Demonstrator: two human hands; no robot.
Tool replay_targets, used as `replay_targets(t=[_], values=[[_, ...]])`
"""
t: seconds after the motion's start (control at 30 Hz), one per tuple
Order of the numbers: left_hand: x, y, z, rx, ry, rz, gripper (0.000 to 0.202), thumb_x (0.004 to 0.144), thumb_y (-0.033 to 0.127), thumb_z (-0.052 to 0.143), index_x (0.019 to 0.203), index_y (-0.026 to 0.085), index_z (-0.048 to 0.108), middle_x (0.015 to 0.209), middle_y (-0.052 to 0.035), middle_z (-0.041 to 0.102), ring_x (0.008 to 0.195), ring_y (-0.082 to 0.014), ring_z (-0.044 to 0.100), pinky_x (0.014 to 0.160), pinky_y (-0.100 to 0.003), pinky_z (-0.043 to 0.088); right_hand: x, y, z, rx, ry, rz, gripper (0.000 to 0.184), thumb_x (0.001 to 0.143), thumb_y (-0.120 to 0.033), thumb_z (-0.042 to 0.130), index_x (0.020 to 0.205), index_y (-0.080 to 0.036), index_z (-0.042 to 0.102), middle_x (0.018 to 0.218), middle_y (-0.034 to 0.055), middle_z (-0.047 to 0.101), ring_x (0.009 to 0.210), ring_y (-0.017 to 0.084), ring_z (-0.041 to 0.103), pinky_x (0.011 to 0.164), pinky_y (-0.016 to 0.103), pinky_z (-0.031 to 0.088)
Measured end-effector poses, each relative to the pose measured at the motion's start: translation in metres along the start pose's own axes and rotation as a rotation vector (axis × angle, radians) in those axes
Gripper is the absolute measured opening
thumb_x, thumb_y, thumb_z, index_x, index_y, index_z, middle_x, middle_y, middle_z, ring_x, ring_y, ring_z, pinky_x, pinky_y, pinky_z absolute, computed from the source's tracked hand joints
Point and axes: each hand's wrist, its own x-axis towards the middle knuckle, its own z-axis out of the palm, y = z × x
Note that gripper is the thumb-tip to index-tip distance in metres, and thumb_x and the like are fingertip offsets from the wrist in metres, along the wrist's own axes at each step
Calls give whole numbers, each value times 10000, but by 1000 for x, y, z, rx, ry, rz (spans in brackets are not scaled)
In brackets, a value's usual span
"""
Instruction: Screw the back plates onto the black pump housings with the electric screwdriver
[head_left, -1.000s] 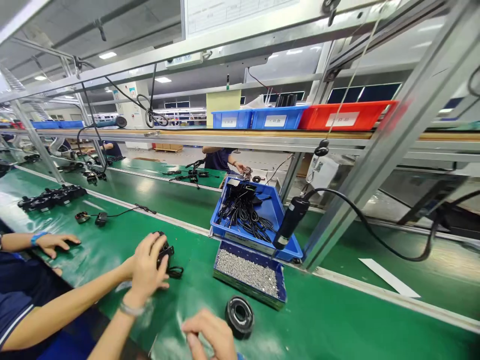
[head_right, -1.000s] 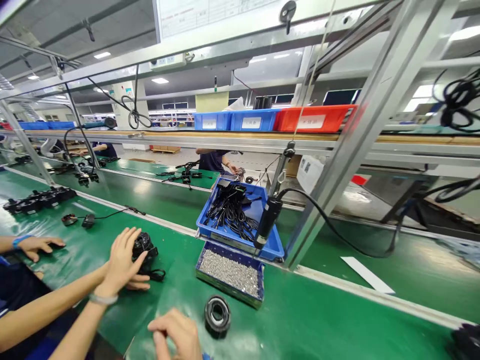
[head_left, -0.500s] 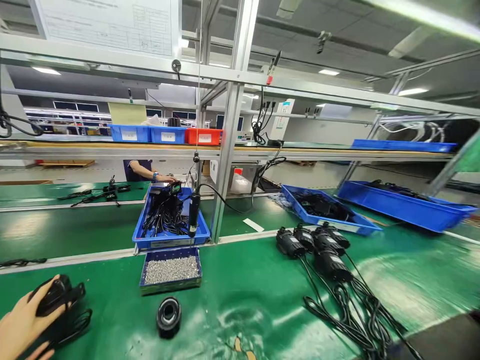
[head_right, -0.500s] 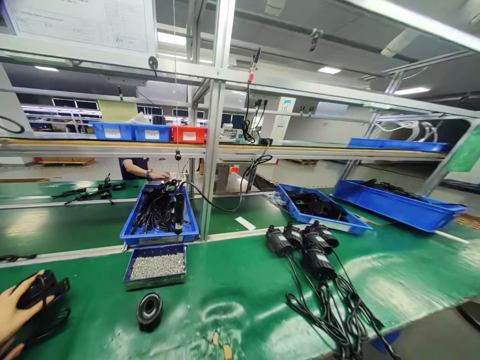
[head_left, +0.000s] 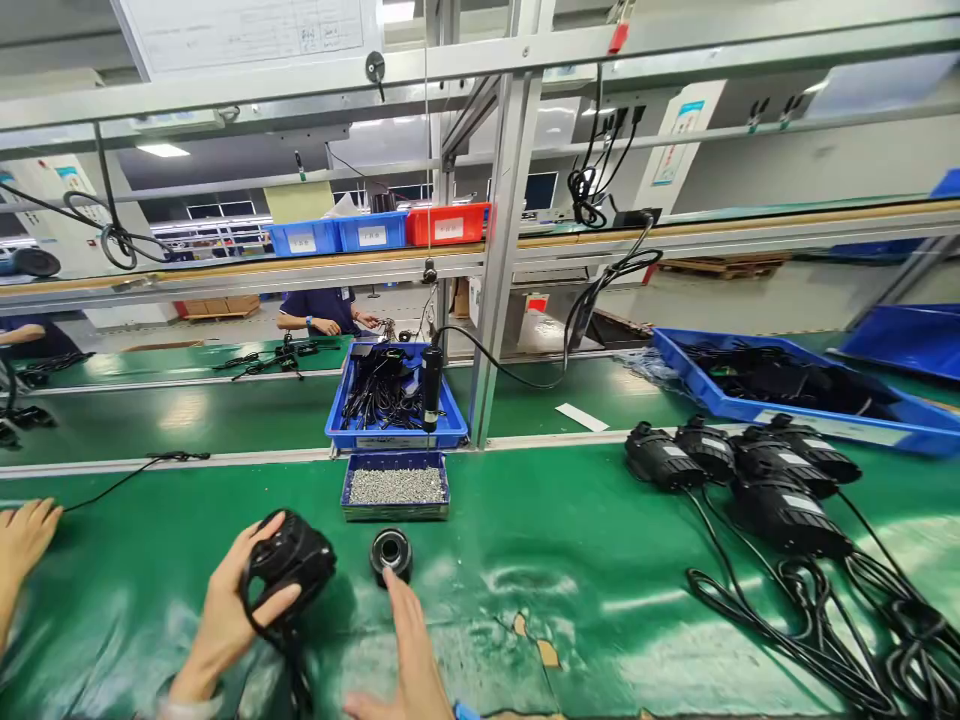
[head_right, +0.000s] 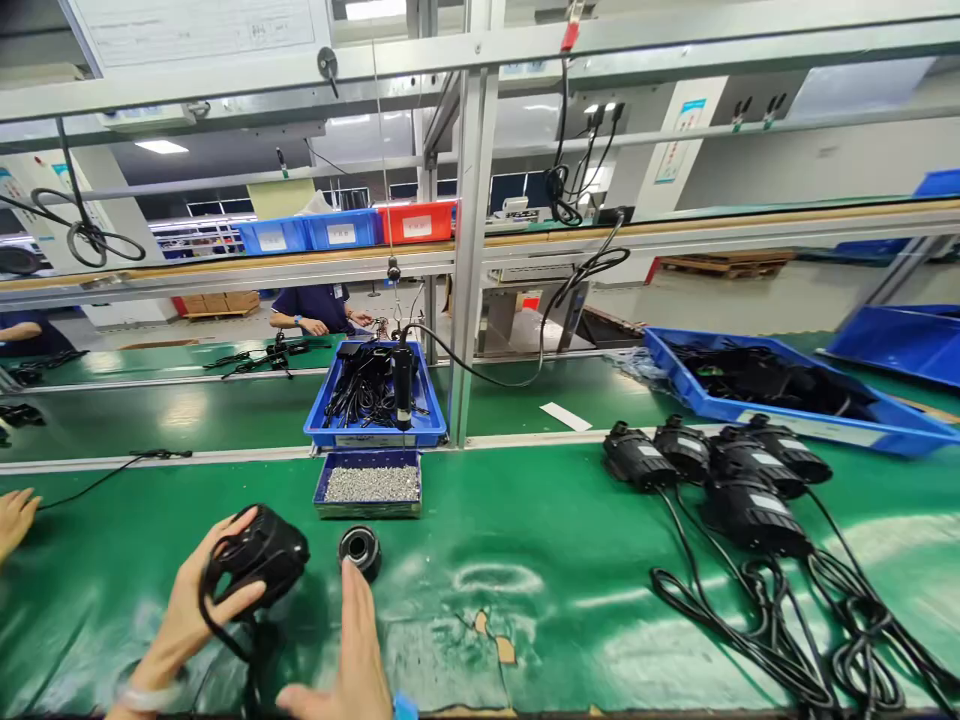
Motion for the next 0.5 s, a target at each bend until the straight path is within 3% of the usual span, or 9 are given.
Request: replay_targets(t=[0.03, 0.1, 0.17, 0.2, 0.27, 0.33, 0.4, 0.5], values=[[3, 15, 12, -7, -42, 94, 881, 684, 524, 853, 1481, 302, 553, 1509, -103, 535, 1400, -424, 517, 1215, -555, 395, 2, 0, 5, 7, -4, -9, 1261, 608, -575, 888, 1641, -166, 292, 1634, 234, 381, 1478, 484, 396, 1197, 585, 380], [11, 42, 35, -36, -122, 213, 858, 717, 514, 840, 1496, 319, 535, 1524, -104, 513, 1412, -403, 509, 1212, -547, 403, 3, 0, 16, 76, 5, 34, 1305, 656, -479, 871, 1673, -180, 111, 1569, 244, 451, 1365, 436, 541, 1148, 554, 448], [21, 63, 56, -57, -178, 270, 854, 729, 526, 830, 1502, 319, 530, 1511, -117, 516, 1408, -399, 513, 1208, -556, 408, -1, 3, 22, 190, 56, 133, 1203, 768, -409, 790, 1667, -240, 8, 1355, 185, 611, 1026, 307, 709, 938, 464, 581], [26, 71, 64, -65, -196, 284, 849, 732, 531, 826, 1500, 314, 535, 1505, -124, 518, 1410, -399, 511, 1205, -559, 411, -4, 4, 23, 262, 87, 186, 1122, 824, -411, 746, 1659, -271, 11, 1258, 147, 647, 877, 250, 708, 830, 416, 597], [33, 81, 76, -63, -222, 297, 828, 732, 538, 826, 1481, 302, 563, 1501, -141, 519, 1424, -407, 497, 1194, -569, 420, -12, 5, 18, 440, 125, 281, 882, 915, -513, 650, 1628, -294, 178, 1144, 113, 677, 780, 205, 679, 729, 360, 576], [39, 87, 80, -38, -251, 307, 806, 732, 540, 829, 1461, 293, 590, 1500, -157, 519, 1432, -418, 487, 1184, -584, 424, -19, 2, 5, 650, 75, 369, 714, 935, -669, 559, 1509, -262, 435, 1049, 107, 702, 826, 217, 682, 753, 358, 557], [43, 89, 80, -1, -311, 321, 801, 733, 529, 838, 1457, 290, 597, 1509, -169, 504, 1430, -425, 488, 1183, -598, 419, -25, -3, -11, 801, -46, 430, 716, 891, -766, 551, 1358, -224, 594, 926, 82, 693, 842, 219, 667, 797, 366, 535], [44, 88, 75, 39, -435, 356, 800, 748, 451, 847, 1481, 289, 568, 1544, -171, 458, 1439, -423, 477, 1195, -603, 402, -28, -14, -34, 786, -217, 436, 794, 740, -755, 755, 1324, -230, 634, 915, 39, 642, 813, 180, 611, 802, 334, 501]])
